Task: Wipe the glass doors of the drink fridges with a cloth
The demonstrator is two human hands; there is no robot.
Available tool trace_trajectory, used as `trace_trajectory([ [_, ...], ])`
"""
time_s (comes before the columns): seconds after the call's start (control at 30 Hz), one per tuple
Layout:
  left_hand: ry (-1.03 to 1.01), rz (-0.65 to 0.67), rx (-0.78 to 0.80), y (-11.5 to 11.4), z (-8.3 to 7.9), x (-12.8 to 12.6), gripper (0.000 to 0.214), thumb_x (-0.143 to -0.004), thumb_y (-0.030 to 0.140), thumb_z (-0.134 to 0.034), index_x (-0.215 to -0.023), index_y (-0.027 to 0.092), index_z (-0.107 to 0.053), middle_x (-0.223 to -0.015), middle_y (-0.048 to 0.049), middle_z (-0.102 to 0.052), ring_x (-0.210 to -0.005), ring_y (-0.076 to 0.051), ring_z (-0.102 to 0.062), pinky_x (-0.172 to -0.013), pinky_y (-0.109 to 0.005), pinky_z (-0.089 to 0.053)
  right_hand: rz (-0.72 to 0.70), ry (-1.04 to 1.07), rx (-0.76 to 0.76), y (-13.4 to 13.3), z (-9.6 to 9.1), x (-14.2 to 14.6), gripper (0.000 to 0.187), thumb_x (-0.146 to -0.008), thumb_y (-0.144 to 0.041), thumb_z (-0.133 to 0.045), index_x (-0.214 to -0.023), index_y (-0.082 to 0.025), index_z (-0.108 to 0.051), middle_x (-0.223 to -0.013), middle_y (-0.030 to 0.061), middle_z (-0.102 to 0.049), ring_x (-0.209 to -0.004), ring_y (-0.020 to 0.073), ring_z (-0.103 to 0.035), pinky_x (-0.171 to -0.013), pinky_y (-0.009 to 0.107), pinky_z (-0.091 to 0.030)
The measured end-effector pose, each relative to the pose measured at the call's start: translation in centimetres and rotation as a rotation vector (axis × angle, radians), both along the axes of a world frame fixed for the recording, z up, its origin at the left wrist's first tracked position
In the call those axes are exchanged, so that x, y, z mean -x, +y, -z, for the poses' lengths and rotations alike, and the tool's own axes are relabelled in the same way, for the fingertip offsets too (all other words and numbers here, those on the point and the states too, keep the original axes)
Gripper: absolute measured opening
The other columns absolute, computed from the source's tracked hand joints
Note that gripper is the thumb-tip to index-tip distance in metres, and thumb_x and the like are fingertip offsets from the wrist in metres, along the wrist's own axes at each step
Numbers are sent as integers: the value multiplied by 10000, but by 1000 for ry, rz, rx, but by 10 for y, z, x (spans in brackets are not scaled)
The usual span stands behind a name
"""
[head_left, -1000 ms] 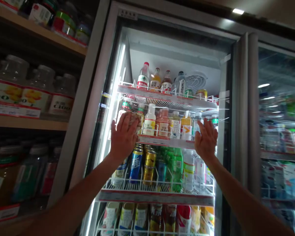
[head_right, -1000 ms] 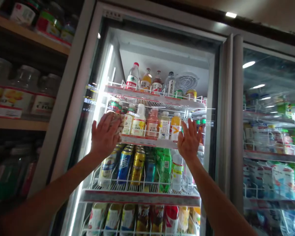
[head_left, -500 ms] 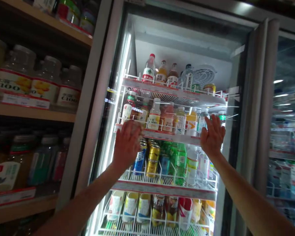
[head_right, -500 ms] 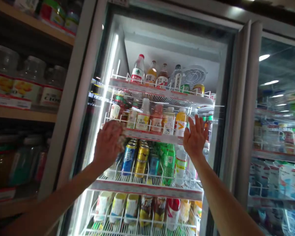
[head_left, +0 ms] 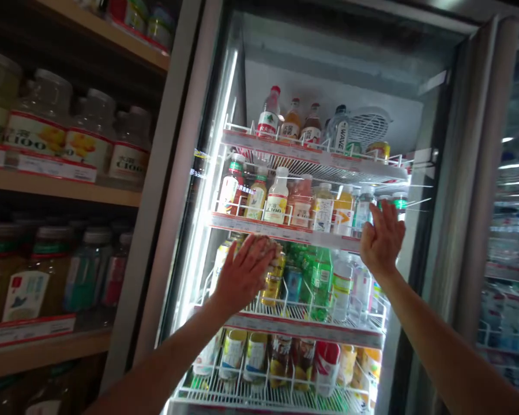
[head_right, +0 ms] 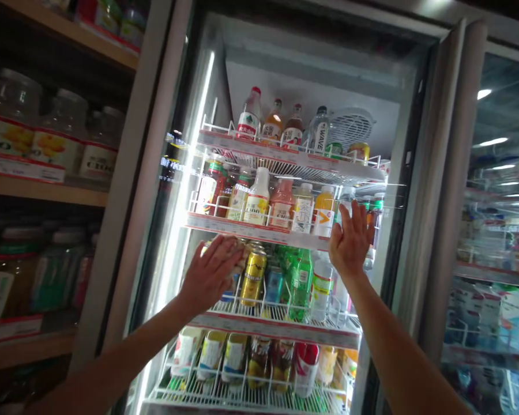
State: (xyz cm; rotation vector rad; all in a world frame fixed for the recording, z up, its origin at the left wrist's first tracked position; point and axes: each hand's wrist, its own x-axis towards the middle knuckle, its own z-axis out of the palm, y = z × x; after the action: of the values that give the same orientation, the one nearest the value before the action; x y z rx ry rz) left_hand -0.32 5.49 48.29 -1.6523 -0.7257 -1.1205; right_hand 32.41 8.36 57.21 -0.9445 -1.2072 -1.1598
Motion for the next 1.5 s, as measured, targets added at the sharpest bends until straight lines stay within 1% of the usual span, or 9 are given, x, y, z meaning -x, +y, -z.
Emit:
trace_trajectory([
  [0.17,-327,-33,-48,2,-17,14,546,-852,234,-455,-1388,211,-356,-1466,-122,-351,-1400,-263,-217,-1123,-484,-194,0,6,11,0,1,0,464,-899,-316,-338,-1334,-212,-462,-1433,99,-427,-1367,263,-320,-1092,518,-248],
  [0.37,45,32,7,-3,17,-24,490,-824,283,-503,-1308,218,-469,-1419,-60,-439,-1419,-246,-151,-1157,-455,-106,-1,-7,-17,1,2,-1,460,-905,-328,-325,-1307,-180,-495,-1417,121,-445,-1357,263,-339,-1092,508,-260],
  [0.57,-321,-38,-23,-1,-6,-2,505,-844,233,-455,-1345,181,-415,-1453,-132,-372,-1407,-256,-200,-1137,-486,-137,-13,-3,-21,-2,2,1,458,-908,-337,-315,-1300,-188,-500,-1410,118,-455,-1360,245,-338,-1085,507,-272],
  [0.77,-62,8,5,-2,3,-7,521,-844,259,-460,-1360,230,-392,-1414,-78,-444,-1399,-226,-230,-1154,-457,-119,-26,-8,-25,-2,2,1,453,-908,-340,-318,-1299,-201,-499,-1408,103,-459,-1352,246,-349,-1085,499,-270],
  [0.93,-330,-20,-15,-2,0,-6,520,-857,224,-425,-1374,188,-381,-1465,-125,-354,-1406,-256,-204,-1136,-486,-156,-21,-4,-19,0,3,-1,452,-905,-321,-331,-1306,-191,-493,-1412,115,-452,-1353,259,-346,-1088,502,-260],
  [1.1,63,55,-42,-1,14,-21,442,-862,263,-453,-1301,216,-469,-1370,-57,-497,-1412,-209,-188,-1164,-439,-88,-36,-2,-14,-1,3,0,456,-897,-322,-337,-1308,-197,-491,-1412,110,-451,-1348,271,-350,-1085,513,-258],
  [1.3,-274,-31,-48,0,-6,-18,487,-849,229,-448,-1332,169,-428,-1431,-133,-404,-1407,-242,-203,-1141,-466,-142,-34,9,2,-2,4,0,455,-900,-337,-328,-1308,-214,-488,-1419,100,-444,-1363,255,-328,-1085,513,-257],
  [1.43,84,22,-48,0,2,-31,446,-838,250,-476,-1283,217,-478,-1412,-53,-446,-1421,-211,-145,-1162,-435,-92,-34,0,2,-4,4,0,454,-900,-328,-330,-1293,-180,-504,-1411,123,-451,-1358,262,-337,-1086,508,-261],
  [1.5,116,15,-48,-1,1,-31,429,-851,260,-468,-1279,226,-477,-1408,-43,-452,-1415,-193,-169,-1166,-433,-64,-37,4,14,-4,4,1,454,-898,-316,-334,-1298,-178,-499,-1415,124,-446,-1358,268,-335,-1087,513,-256],
])
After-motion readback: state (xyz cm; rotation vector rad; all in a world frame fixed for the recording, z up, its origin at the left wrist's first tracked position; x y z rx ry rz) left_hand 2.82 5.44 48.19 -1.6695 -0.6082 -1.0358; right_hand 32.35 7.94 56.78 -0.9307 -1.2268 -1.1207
